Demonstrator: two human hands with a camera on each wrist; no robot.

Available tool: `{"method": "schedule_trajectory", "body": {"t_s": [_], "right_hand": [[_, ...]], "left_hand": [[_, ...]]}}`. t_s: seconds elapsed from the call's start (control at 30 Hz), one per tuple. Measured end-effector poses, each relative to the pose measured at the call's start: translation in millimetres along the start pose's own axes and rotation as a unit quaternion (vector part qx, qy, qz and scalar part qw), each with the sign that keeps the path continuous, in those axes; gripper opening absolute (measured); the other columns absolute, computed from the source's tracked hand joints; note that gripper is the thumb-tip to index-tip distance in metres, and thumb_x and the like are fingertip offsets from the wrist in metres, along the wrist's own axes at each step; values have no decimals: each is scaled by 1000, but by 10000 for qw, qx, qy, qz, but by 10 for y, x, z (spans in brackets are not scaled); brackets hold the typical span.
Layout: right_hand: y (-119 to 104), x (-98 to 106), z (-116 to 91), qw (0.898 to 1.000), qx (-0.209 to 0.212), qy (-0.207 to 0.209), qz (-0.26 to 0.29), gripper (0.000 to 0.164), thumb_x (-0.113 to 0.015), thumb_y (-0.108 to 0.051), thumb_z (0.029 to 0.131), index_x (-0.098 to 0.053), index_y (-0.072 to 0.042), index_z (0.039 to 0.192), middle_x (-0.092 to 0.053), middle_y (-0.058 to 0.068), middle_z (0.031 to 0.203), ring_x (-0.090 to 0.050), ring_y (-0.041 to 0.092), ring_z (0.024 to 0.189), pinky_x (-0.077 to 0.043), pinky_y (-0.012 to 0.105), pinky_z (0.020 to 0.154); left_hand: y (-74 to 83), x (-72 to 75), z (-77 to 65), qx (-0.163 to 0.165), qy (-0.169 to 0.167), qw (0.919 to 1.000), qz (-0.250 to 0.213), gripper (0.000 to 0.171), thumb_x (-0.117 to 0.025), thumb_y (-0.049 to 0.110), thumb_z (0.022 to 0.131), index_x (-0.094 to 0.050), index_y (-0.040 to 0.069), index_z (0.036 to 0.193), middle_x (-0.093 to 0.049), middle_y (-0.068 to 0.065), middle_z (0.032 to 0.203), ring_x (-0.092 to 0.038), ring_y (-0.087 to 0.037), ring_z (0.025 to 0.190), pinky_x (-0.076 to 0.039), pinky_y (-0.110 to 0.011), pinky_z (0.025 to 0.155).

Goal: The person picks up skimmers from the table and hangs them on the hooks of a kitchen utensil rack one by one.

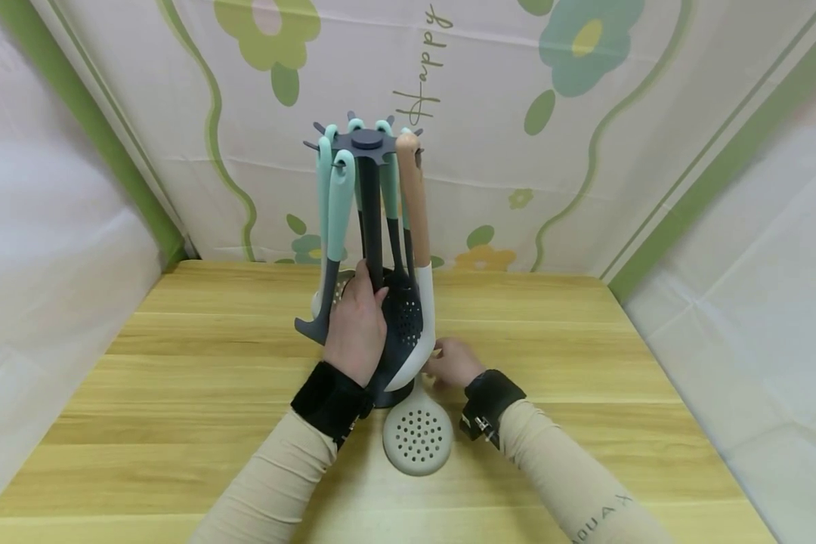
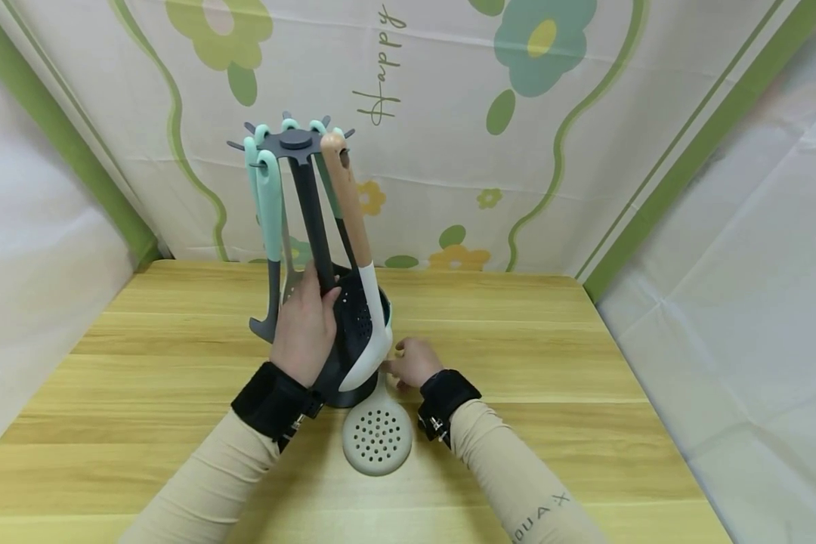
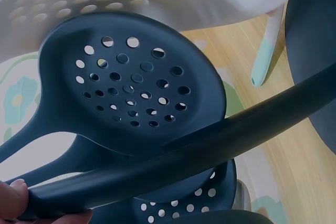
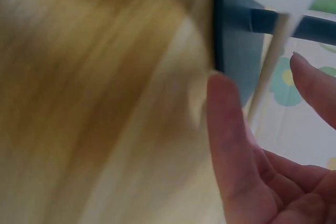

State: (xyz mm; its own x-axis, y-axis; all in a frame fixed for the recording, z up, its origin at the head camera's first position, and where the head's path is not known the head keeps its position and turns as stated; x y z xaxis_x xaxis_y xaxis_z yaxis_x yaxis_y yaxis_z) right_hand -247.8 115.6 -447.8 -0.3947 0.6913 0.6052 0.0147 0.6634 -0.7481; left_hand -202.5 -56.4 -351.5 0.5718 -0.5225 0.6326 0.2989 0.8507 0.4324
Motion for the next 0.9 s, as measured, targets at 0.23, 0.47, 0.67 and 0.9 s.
{"method": "schedule_trajectory", "body": {"t_s": [0.23,0.47,0.67,0.9], "right_hand": [[56,-100,41,9996,-61,-47,284,35,-67,-8,86,-63,4,119,-71,12,75,-67,17,54,-58,31,52],[29,-141,18,9992,-116,-79,370,24,-69,-11,86,-67,1,107,-69,8,72,-65,15,53,-58,29,52],[16,-148,17,9992,-104,-86,383,16,-67,-11,88,-68,-1,100,-66,6,67,-61,14,51,-55,26,49],[43,-144,10,9984,-76,23,553,23,-63,-9,88,-69,2,107,-64,5,63,-59,13,52,-55,27,51]], "left_hand": [[3,2,-4,-95,37,9999,99,45,-54,11,102,-41,-15,136,-65,-28,101,-71,-37,80,-59,-45,69],[14,-1,-3,-48,-15,10000,60,44,-53,9,102,-40,-15,137,-65,-29,105,-71,-38,84,-59,-46,71],[38,5,-6,5,-63,9999,153,44,-53,9,102,-39,-14,138,-66,-28,108,-71,-37,87,-60,-44,72],[36,2,-18,-174,119,9993,317,44,-52,8,102,-39,-14,138,-66,-29,107,-71,-37,85,-60,-42,67]]}}
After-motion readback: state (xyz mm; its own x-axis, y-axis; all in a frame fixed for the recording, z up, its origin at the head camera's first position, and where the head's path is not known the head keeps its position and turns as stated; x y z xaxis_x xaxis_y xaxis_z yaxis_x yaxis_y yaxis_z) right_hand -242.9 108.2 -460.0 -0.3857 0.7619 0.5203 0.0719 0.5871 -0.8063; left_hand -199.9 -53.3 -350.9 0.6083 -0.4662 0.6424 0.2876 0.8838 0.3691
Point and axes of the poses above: each hand's wrist, its own z-axis towards the middle knuckle, its own x-axis out of the back of the hand, y = z × x, the point moved 1 cm from there along z, towards the middle knuckle
